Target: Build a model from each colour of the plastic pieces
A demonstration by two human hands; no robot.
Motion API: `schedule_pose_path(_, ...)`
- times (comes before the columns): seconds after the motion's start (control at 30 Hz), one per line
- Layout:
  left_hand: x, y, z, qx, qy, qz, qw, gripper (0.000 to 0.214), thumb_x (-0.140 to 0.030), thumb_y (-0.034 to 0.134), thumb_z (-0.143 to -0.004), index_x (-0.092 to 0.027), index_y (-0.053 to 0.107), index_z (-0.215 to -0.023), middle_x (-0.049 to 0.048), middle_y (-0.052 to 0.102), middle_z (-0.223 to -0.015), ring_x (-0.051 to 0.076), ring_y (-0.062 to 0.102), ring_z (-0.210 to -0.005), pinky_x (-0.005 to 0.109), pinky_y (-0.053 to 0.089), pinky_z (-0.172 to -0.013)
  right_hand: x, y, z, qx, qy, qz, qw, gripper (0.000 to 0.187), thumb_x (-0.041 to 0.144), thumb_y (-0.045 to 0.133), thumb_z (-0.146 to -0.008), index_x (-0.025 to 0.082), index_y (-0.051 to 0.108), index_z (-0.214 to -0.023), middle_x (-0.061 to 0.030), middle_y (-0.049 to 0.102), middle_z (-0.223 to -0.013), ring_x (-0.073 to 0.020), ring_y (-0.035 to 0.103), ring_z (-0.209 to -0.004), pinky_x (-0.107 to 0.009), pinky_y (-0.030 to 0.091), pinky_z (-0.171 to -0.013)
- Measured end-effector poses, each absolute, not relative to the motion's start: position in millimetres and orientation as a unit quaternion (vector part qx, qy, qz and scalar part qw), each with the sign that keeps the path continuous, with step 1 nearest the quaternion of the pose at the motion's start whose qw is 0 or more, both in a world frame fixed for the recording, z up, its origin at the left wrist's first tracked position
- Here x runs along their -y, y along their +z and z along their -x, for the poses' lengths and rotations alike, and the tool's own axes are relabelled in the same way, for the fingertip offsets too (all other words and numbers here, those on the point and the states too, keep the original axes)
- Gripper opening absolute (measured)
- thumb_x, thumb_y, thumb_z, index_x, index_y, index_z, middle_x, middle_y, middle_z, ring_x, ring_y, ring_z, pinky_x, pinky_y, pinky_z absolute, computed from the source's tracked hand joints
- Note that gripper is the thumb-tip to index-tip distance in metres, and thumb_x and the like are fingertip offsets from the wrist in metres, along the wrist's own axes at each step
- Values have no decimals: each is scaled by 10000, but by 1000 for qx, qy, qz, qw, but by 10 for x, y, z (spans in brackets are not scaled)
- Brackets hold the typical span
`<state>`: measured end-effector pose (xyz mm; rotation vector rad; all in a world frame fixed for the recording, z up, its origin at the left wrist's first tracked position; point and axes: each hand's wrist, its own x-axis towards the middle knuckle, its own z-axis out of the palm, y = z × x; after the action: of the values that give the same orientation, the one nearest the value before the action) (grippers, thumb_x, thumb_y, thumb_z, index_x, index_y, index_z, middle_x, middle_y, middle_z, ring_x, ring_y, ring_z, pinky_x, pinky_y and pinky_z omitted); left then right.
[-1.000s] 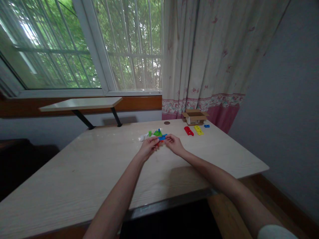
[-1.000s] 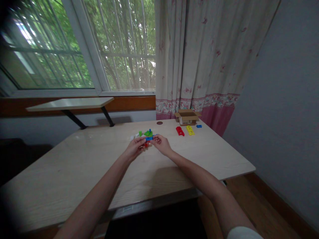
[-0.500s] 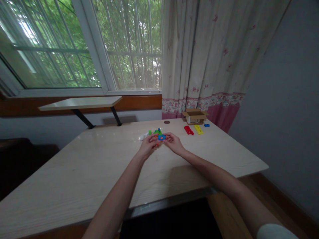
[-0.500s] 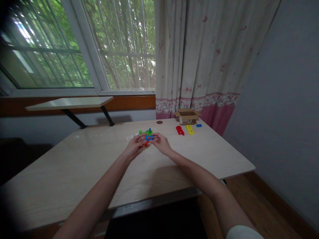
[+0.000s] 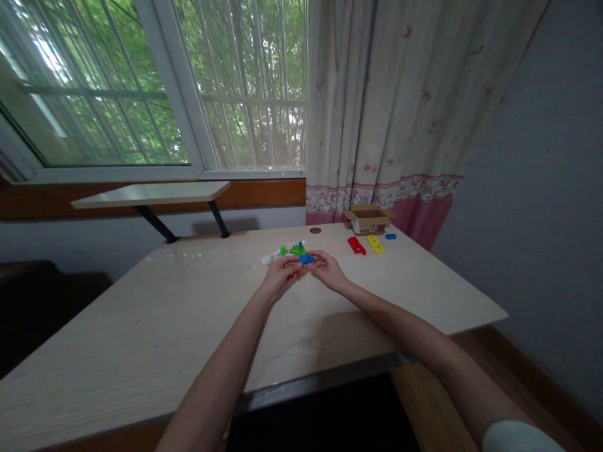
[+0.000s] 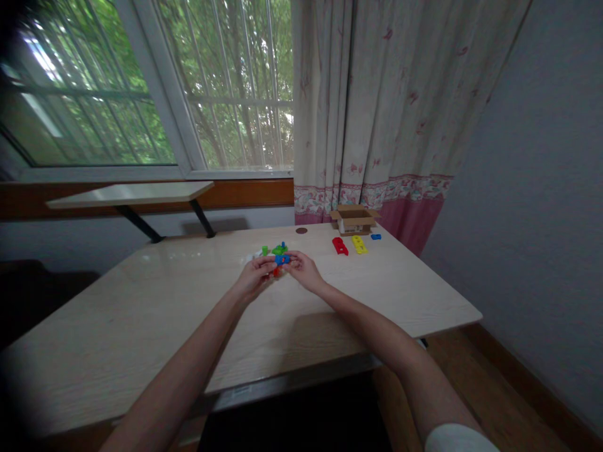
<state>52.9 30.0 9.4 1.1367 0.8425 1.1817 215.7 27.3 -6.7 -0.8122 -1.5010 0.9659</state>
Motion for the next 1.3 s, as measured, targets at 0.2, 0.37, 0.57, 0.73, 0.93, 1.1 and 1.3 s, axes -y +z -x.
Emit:
schedule_pose_path(0.2, -287, 70, -526, -358, 500, -500, 610, 318, -283, 809, -508, -127, 671, -748, 13, 592, -597, 63, 472, -471, 188, 302, -441, -298, -68, -2171, 607, 477, 338, 538, 394, 360, 679, -662, 196, 593, -1010, -9, 627, -796, -78, 518, -554, -201, 406, -485)
schedule_pose_path(0.37, -266, 88, -526, -347, 485, -503, 626, 305, -308, 799, -536, -118, 689, -749, 10, 579, -577, 52, 445, -469, 179, 288, -436, -318, -85, -2192, 580, 545, 313, 518, 462, 409, 707, -625, 206, 585, -1021, 27, 608, -716, -68, 501, -490, -206, 402, -470)
schedule_pose_path(0.57, -256, 109, -530, -343, 482, -496, 636, 339, -308, 809, -520, -116, 690, -772, 9, 584, -580, 43, 439, -456, 171, 284, -428, -281, -65, -2193, 552, 591, 294, 508, 489, 416, 731, -609, 212, 589, -1031, 18, 616, -720, -80, 524, -532, -208, 400, -493)
schedule_pose_path(0.73, -276, 86, -519, -339, 484, -496, 636, 317, -299, 798, -547, -123, 689, -787, 8, 589, -582, 46, 448, -452, 175, 293, -427, -302, -89, -2188, 569, 573, 295, 511, 477, 447, 710, -627, 199, 597, -1018, 38, 580, -658, -78, 522, -515, -209, 400, -492)
schedule_pose_path(0.93, -302, 62, -509, -346, 491, -483, 638, 331, -287, 802, -544, -124, 681, -805, 22, 617, -623, 57, 492, -473, 174, 326, -435, -321, -94, -2183, 570, 547, 316, 526, 479, 471, 703, -619, 194, 603, -997, 36, 590, -662, -74, 508, -488, -211, 404, -472)
schedule_pose_path(1.1, -341, 19, -498, -337, 507, -473, 636, 343, -301, 809, -533, -128, 670, -795, 20, 618, -640, 62, 515, -489, 171, 347, -443, -324, -73, -2181, 569, 522, 333, 541, 430, 409, 723, -606, 190, 609, -959, 10, 616, -709, -70, 484, -494, -204, 382, -455)
schedule_pose_path(1.3, -331, 21, -506, -349, 505, -495, 615, 383, -343, 812, -518, -138, 653, -800, 1, 605, -598, 59, 492, -453, 176, 316, -433, -322, -80, -2166, 559, 516, 335, 556, 421, 357, 753, -574, 188, 604, -929, -1, 634, -753, -75, 501, -525, -197, 385, -469)
